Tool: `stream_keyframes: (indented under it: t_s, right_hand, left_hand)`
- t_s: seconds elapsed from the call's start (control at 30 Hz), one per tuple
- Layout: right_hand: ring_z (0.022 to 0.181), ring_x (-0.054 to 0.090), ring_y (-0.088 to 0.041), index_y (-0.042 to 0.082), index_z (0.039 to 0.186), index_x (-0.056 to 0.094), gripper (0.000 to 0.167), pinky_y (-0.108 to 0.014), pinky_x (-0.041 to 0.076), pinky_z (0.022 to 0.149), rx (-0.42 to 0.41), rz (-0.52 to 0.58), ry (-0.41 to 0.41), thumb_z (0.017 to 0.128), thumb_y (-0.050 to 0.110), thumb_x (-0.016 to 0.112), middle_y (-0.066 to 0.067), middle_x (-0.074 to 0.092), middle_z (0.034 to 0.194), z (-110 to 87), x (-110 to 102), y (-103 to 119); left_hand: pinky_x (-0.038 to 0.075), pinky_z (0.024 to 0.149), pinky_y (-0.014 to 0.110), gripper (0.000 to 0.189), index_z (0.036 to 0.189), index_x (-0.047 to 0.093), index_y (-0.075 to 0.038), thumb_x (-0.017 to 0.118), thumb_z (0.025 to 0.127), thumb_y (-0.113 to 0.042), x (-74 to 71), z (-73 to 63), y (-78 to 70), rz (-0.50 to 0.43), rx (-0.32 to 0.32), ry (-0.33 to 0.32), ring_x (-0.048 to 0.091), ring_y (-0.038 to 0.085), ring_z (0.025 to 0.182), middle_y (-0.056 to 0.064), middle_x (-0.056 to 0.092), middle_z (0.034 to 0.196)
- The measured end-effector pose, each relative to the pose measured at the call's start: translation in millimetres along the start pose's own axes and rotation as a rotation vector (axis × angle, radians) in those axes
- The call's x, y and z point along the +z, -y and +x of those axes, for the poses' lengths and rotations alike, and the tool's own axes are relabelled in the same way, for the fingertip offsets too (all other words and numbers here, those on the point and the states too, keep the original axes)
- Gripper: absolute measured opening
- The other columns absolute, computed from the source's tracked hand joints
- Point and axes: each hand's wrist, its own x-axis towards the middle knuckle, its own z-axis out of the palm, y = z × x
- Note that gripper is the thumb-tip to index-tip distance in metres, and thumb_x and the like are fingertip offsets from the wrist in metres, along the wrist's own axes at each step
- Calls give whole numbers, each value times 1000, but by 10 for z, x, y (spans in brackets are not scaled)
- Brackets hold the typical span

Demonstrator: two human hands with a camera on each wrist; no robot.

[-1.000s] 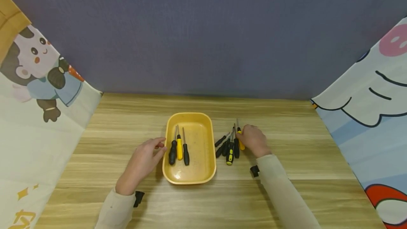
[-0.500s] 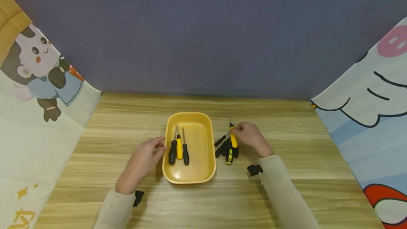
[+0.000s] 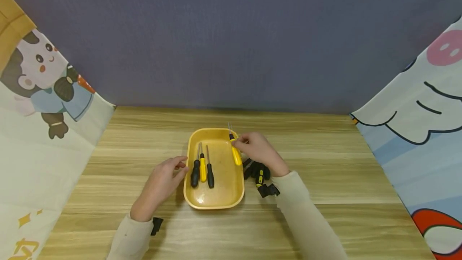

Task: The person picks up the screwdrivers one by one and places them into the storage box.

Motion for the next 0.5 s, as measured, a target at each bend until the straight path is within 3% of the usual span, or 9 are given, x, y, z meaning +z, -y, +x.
stream_keyframes:
  t_s: [0.1, 0.23, 0.33, 0.5]
  right_hand:
    - [67, 55, -21, 14, 87, 71, 27, -32, 46, 57, -7, 9, 33, 101, 34, 61, -4, 66, 88, 69, 109, 67]
    - [59, 47, -18, 14, 88, 72, 27, -29, 40, 53, 11, 1, 77, 101, 36, 61, -9, 67, 89, 158, 248, 129]
    - [50, 33, -14, 13, 83, 70, 30, -28, 32, 48, 24, 7, 105, 101, 36, 61, -11, 63, 75, 225, 347, 160]
    - [45, 29, -12, 14, 66, 58, 40, -26, 29, 44, 32, -29, 133, 100, 34, 60, 3, 39, 54, 323, 495, 211]
  left_hand:
    - [58, 81, 46, 40, 133, 61, -2, 68, 97, -18, 2, -2, 3, 1, 2, 0, 66, 27, 97, 8, 70, 106]
    - [58, 81, 46, 40, 133, 61, -2, 68, 97, -18, 9, 0, 2, -3, -5, 4, 66, 27, 97, 9, 70, 107]
    - [58, 82, 47, 40, 134, 61, -2, 68, 97, -18, 9, 2, -3, -3, -14, 9, 66, 28, 97, 9, 70, 108]
    - [57, 83, 47, 40, 134, 61, -2, 67, 98, -19, 2, 6, -7, -5, -21, 14, 66, 27, 98, 9, 70, 108]
